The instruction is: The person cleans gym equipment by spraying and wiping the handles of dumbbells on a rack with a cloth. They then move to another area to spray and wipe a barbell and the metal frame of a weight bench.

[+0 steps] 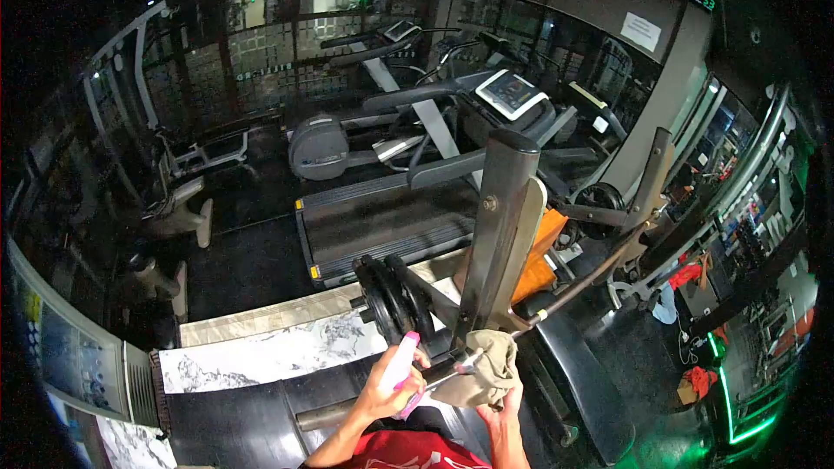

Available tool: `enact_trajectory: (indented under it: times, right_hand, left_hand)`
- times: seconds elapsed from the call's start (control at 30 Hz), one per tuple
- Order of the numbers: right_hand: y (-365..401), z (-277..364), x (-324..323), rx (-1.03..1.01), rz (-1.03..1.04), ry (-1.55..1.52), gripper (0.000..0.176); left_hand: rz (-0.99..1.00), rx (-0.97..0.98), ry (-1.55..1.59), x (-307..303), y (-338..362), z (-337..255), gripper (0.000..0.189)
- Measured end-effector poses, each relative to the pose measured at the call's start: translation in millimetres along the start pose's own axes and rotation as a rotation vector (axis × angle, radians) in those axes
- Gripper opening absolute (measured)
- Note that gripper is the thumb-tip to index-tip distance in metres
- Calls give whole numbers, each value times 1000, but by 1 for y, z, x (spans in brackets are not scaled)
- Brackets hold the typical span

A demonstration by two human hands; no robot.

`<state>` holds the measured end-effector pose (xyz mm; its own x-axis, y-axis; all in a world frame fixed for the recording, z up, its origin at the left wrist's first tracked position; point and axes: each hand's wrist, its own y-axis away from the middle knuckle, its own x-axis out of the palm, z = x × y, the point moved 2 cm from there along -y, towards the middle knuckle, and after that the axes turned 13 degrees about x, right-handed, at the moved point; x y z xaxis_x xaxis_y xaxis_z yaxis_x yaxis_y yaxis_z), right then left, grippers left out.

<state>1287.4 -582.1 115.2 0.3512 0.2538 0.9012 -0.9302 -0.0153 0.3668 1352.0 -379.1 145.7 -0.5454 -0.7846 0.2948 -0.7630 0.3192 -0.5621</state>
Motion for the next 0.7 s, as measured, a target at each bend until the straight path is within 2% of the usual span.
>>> enact_trajectory:
  times: [0.03,0.13,0.3,0.33,0.37,0.43,0.47,0.5,0.57,0.6,0.7]
  right_hand:
    - [4,0,3,20,52,80,45]
    - [10,-7,6,-43,-46,-107,43]
    - [14,-24,-3,-249,-87,-9,37]
    - [17,-26,5,-275,-99,-166,36]
    - [22,-23,-3,-201,-99,-147,35]
    - [21,-20,-11,-263,-122,-286,35]
    - [21,-15,-18,-282,-78,-256,35]
    - [17,-12,-20,-368,-142,-280,34]
    - [23,-4,-24,-313,-33,-195,33]
    - [25,-3,-19,-338,-79,-258,30]
    - [36,-5,1,-415,-55,-233,33]
  left_hand:
    - [13,15,23,0,-3,0,39]
    - [64,-29,23,-1,-9,2,37]
    - [53,-88,-21,4,-22,-8,37]
    - [23,-72,-44,6,-27,-10,34]
    - [27,-76,-39,5,-32,-11,34]
    - [147,-25,-230,6,-40,-14,25]
    - [86,-49,-209,10,-42,-15,19]
    - [90,-47,-205,12,-45,-17,19]
    - [163,-96,-277,15,-49,-19,18]
    - [123,-101,-239,17,-49,-18,17]
    - [189,-111,-307,17,-50,-21,16]
